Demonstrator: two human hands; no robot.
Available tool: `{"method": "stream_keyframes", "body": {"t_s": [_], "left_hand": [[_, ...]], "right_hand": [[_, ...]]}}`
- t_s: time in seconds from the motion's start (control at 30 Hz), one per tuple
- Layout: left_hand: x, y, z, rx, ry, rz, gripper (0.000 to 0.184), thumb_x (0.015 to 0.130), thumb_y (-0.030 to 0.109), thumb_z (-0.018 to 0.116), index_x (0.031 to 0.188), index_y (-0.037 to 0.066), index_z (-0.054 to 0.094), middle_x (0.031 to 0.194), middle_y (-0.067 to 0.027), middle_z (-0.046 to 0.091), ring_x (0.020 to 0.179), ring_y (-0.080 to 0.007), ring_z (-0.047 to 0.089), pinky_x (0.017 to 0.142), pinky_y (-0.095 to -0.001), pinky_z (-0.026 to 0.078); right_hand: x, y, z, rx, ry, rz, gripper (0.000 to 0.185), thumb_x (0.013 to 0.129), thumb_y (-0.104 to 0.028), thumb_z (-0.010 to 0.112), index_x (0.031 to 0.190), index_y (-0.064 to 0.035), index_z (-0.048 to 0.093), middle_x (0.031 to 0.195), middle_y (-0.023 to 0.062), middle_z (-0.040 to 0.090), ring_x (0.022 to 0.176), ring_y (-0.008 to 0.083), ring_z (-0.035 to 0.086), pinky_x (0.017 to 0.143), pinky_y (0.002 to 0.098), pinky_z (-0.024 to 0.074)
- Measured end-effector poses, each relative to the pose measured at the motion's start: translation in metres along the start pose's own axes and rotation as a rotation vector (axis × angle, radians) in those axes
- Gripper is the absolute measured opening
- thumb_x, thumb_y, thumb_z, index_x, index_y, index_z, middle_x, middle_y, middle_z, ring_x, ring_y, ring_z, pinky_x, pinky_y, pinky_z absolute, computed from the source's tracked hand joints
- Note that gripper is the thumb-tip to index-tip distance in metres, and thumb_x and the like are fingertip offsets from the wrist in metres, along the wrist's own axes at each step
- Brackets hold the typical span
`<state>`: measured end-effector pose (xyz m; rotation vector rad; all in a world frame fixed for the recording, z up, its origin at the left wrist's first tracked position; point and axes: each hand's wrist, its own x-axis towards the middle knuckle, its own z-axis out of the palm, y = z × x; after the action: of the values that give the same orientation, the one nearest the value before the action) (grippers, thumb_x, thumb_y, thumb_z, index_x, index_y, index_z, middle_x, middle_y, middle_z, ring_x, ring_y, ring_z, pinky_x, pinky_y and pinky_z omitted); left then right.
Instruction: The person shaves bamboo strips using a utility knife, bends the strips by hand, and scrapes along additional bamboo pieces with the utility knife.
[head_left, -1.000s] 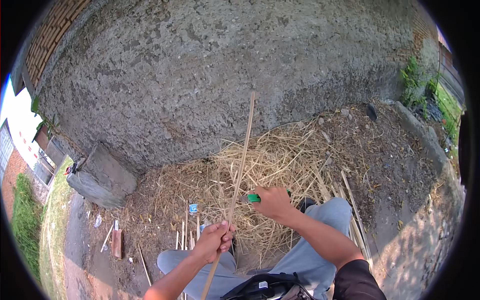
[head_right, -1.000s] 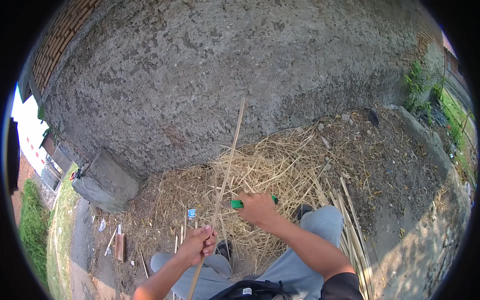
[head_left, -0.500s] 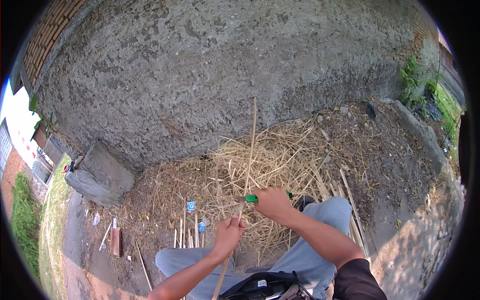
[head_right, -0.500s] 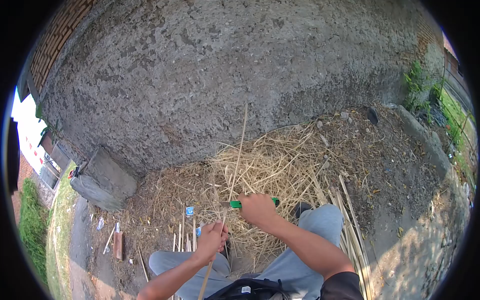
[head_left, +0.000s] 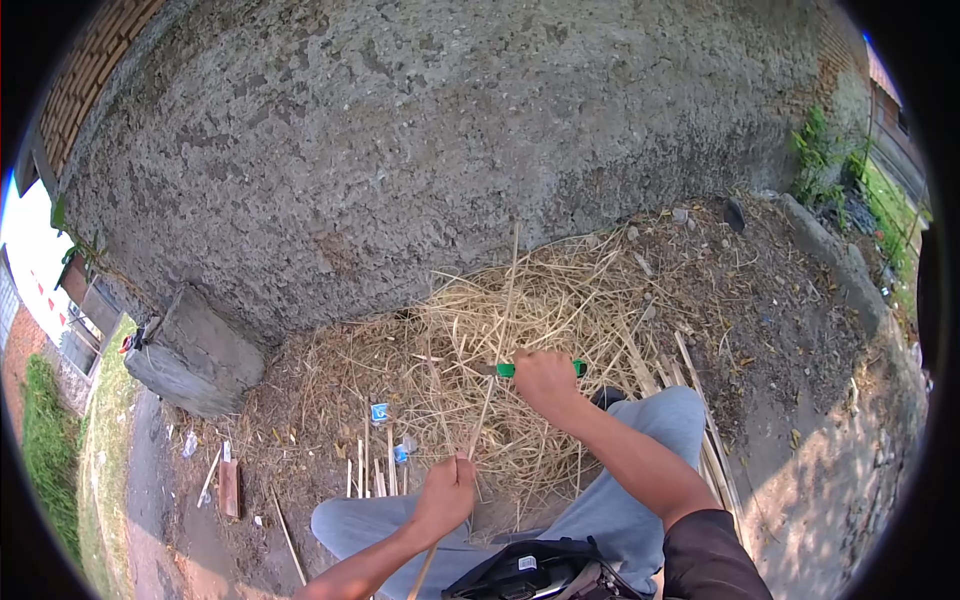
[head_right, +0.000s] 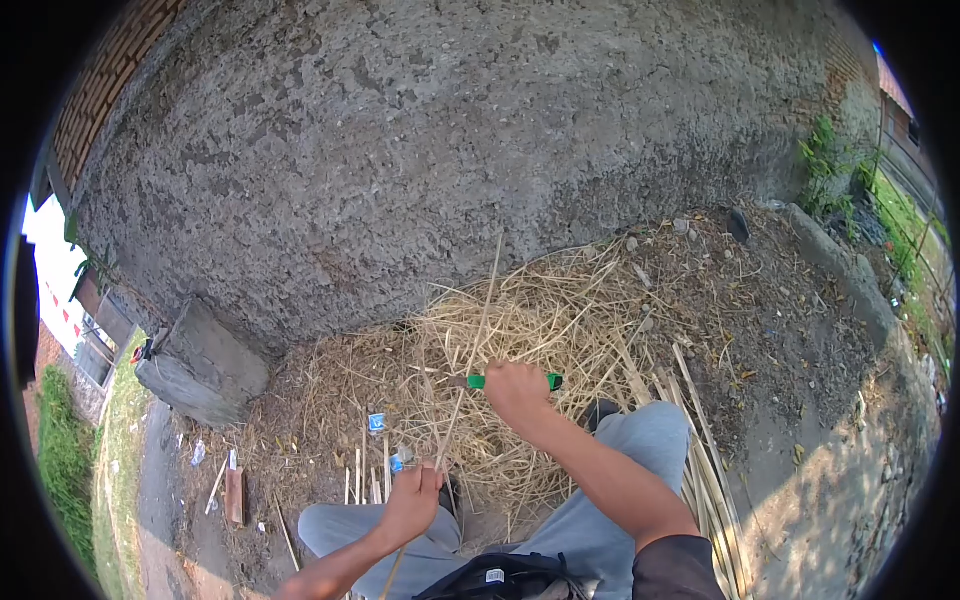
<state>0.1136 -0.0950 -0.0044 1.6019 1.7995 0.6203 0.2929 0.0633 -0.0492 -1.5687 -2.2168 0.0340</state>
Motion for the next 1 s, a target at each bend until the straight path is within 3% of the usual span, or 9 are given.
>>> {"method": "stream_keyframes", "body": {"t_s": [0.2, 0.3, 0.4, 0.47, 0.53, 0.67, 0.87, 0.93, 1.0], "left_hand": [[-0.044, -0.021, -0.019, 0.079, -0.041, 0.071, 0.041, 0.102, 0.023, 0.036, 0.077, -0.002, 0.055, 0.060, -0.0184, 0.054, 0.055, -0.0308, 0.055, 0.057, -0.0405, 0.044], [-0.063, -0.018, -0.032, 0.090, -0.081, -0.073, 0.045, 0.103, 0.026, 0.034, 0.079, -0.003, 0.058, 0.070, -0.0275, 0.060, 0.074, -0.0479, 0.061, 0.070, -0.0502, 0.048], [-0.102, -0.063, -0.030, 0.126, -0.072, 0.069, 0.042, 0.103, 0.025, 0.038, 0.076, -0.002, 0.056, 0.060, -0.0175, 0.055, 0.054, -0.0296, 0.055, 0.057, -0.0390, 0.044], [-0.143, -0.123, -0.036, 0.561, -0.239, 0.245, 0.017, 0.090, 0.013, 0.051, 0.091, -0.002, 0.059, 0.092, -0.0251, 0.065, 0.085, -0.0424, 0.064, 0.071, -0.0490, 0.047], [-0.156, -0.048, -0.084, 0.223, -0.131, -0.146, 0.024, 0.096, 0.017, 0.044, 0.085, -0.002, 0.056, 0.081, -0.0243, 0.062, 0.074, -0.0418, 0.060, 0.068, -0.0490, 0.044], [-0.172, -0.137, -0.099, 0.201, -0.048, -0.164, 0.032, 0.100, 0.022, 0.038, 0.083, -0.001, 0.053, 0.073, -0.0245, 0.057, 0.068, -0.0405, 0.055, 0.065, -0.0483, 0.042], [-0.142, -0.120, -0.078, 0.174, 0.058, -0.028, 0.036, 0.102, 0.022, 0.036, 0.083, -0.001, 0.055, 0.070, -0.0253, 0.057, 0.065, -0.0411, 0.056, 0.058, -0.0489, 0.042], [-0.122, -0.106, -0.059, 0.007, 0.069, -0.157, 0.044, 0.104, 0.028, 0.038, 0.076, -0.001, 0.055, 0.057, -0.0127, 0.052, 0.051, -0.0226, 0.052, 0.055, -0.0364, 0.043], [-0.098, -0.090, -0.040, -0.011, 0.099, -0.104, 0.043, 0.104, 0.027, 0.038, 0.077, -0.001, 0.056, 0.057, -0.0149, 0.052, 0.051, -0.0254, 0.051, 0.056, -0.0375, 0.043]], "right_hand": [[0.013, 0.005, 0.003, -0.009, -0.032, 0.035, 0.010, 0.082, -0.010, 0.058, 0.084, -0.0022, 0.064, 0.075, 0.0162, 0.070, 0.070, 0.0330, 0.071, 0.060, 0.0440, 0.0556], [0.017, 0.004, 0.009, -0.040, -0.057, 0.043, 0.011, 0.083, -0.009, 0.057, 0.084, -0.0024, 0.066, 0.080, 0.0165, 0.071, 0.074, 0.0325, 0.072, 0.061, 0.0436, 0.0567], [0.031, 0.038, 0.018, -0.064, -0.111, 0.253, 0.010, 0.083, -0.008, 0.060, 0.084, -0.0019, 0.068, 0.083, 0.0168, 0.071, 0.076, 0.0324, 0.071, 0.064, 0.0432, 0.0571], [0.038, 0.078, 0.025, -0.036, -0.039, 0.308, 0.011, 0.083, -0.008, 0.061, 0.085, 0.0010, 0.066, 0.082, 0.0191, 0.068, 0.077, 0.0345, 0.070, 0.066, 0.0441, 0.0561], [0.032, 0.086, 0.025, -0.037, -0.082, 0.348, 0.011, 0.083, -0.008, 0.061, 0.086, 0.0010, 0.067, 0.084, 0.0195, 0.068, 0.080, 0.0347, 0.069, 0.067, 0.0443, 0.0559], [0.015, 0.089, 0.040, -0.102, -0.201, 0.372, 0.011, 0.082, -0.007, 0.061, 0.086, 0.0006, 0.067, 0.091, 0.0211, 0.066, 0.084, 0.0357, 0.068, 0.068, 0.0457, 0.0552], [-0.022, 0.003, 0.000, 0.147, -0.122, 0.080, 0.018, 0.077, -0.012, 0.060, 0.092, -0.0035, 0.066, 0.077, 0.0218, 0.066, 0.074, 0.0386, 0.067, 0.065, 0.0496, 0.0532], [-0.044, -0.026, -0.010, 0.227, -0.131, -0.041, 0.018, 0.077, -0.013, 0.060, 0.092, -0.0045, 0.065, 0.072, 0.0206, 0.066, 0.069, 0.0393, 0.066, 0.062, 0.0500, 0.0525], [-0.057, -0.043, -0.010, 0.246, -0.133, -0.100, 0.017, 0.077, -0.012, 0.060, 0.091, -0.0043, 0.064, 0.070, 0.0197, 0.066, 0.066, 0.0392, 0.066, 0.060, 0.0501, 0.0521]]}}
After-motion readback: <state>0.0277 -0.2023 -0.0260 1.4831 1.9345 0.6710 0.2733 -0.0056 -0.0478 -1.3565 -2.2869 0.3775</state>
